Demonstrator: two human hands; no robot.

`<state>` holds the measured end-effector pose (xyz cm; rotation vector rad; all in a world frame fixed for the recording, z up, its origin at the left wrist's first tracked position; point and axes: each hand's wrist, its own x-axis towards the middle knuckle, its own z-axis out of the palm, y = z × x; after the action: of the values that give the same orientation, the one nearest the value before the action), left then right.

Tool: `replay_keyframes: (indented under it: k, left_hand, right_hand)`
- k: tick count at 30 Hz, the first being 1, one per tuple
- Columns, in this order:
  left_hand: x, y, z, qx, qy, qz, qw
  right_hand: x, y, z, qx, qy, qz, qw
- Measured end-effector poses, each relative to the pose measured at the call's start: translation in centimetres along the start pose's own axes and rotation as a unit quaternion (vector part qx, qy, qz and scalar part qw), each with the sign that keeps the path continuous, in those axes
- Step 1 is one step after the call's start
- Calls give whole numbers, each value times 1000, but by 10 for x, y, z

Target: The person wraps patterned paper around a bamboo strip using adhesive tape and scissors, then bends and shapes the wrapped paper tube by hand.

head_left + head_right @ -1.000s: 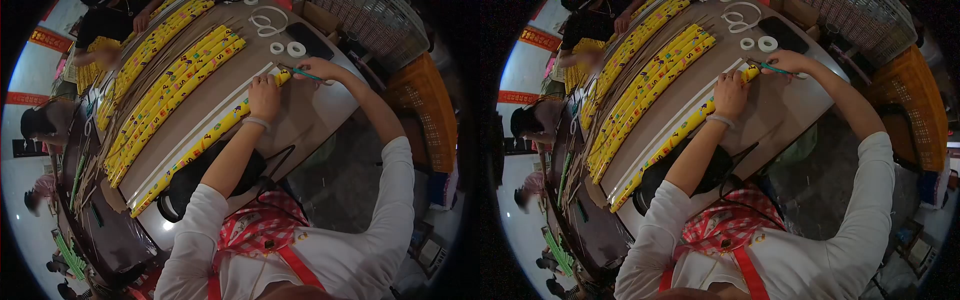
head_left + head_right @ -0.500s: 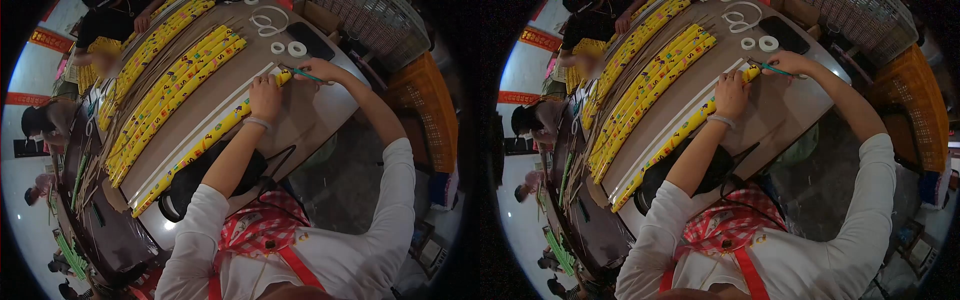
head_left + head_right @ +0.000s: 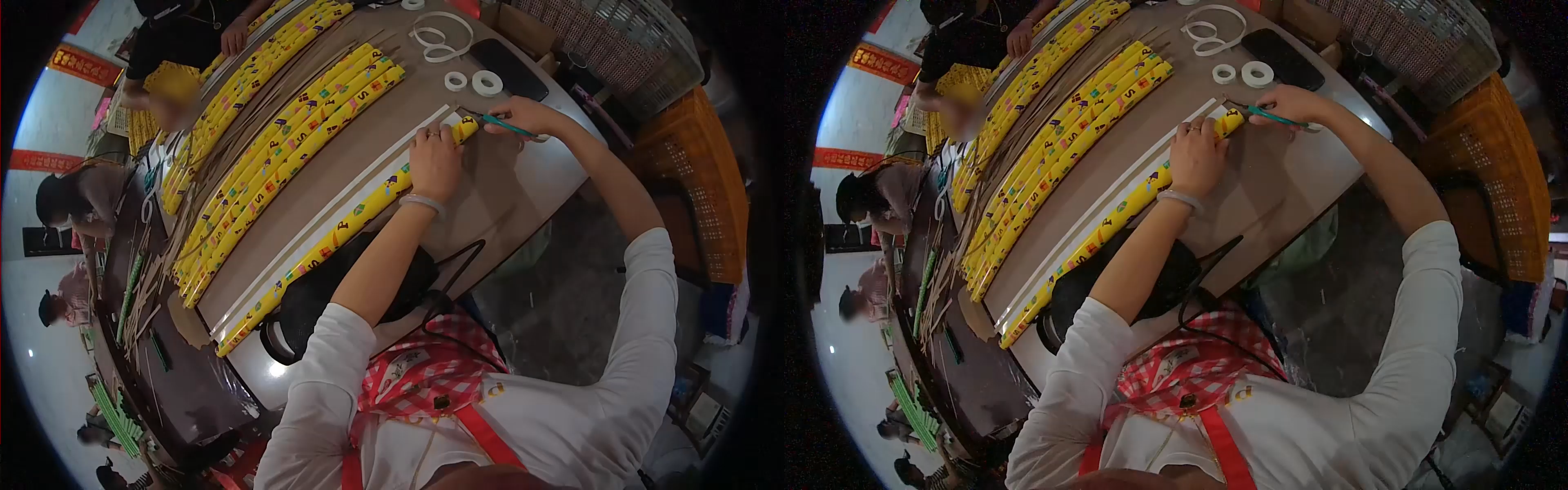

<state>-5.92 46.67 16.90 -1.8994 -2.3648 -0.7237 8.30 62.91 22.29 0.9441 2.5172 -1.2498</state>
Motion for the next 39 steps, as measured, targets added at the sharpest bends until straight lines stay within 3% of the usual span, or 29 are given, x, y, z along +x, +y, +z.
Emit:
replay_keyframes:
  k: [6,9,11,12,20,26,28,29,31,32,34,35,39]
  left_hand:
    - [0,-1,0,2,10,10,1000]
    - [0,0,-1,-3,6,8,1000]
    - [0,-1,1,0,10,10,1000]
    - [0,-1,1,3,11,14,1000]
    - [-3,0,1,18,17,7,1000]
    - [-1,-1,0,-14,6,-5,1000]
    - [-2,-3,-2,-23,2,-9,1000]
    - [-2,-4,-3,-8,15,-1,1000]
    - [-4,-6,1,-8,31,5,999]
    - [-3,-7,4,-25,38,6,999]
    - [-2,-4,-2,-18,-10,5,1000]
    - [-1,-5,-1,-40,-7,0,999]
    - [10,-8,-12,-77,-43,-8,996]
  right_hand:
    - [-3,-4,0,-48,16,-18,999]
    - [-14,-13,8,-58,43,35,997]
    - [-16,0,23,-282,219,13,934]
    - [-22,-6,25,-276,185,62,941]
    - [-26,-20,35,-346,118,64,929]
    - [-33,-29,46,-402,186,87,892]
    - [-41,-43,53,-398,262,2,879]
    - [-44,-54,54,-357,247,-39,900]
    - [-26,-41,55,-355,279,-218,865]
    - [-20,-44,54,-365,260,-263,854]
    - [-7,-40,55,-367,224,-301,851]
    - [-5,-56,53,-293,127,-193,928]
    - [9,-54,50,-245,137,-206,937]
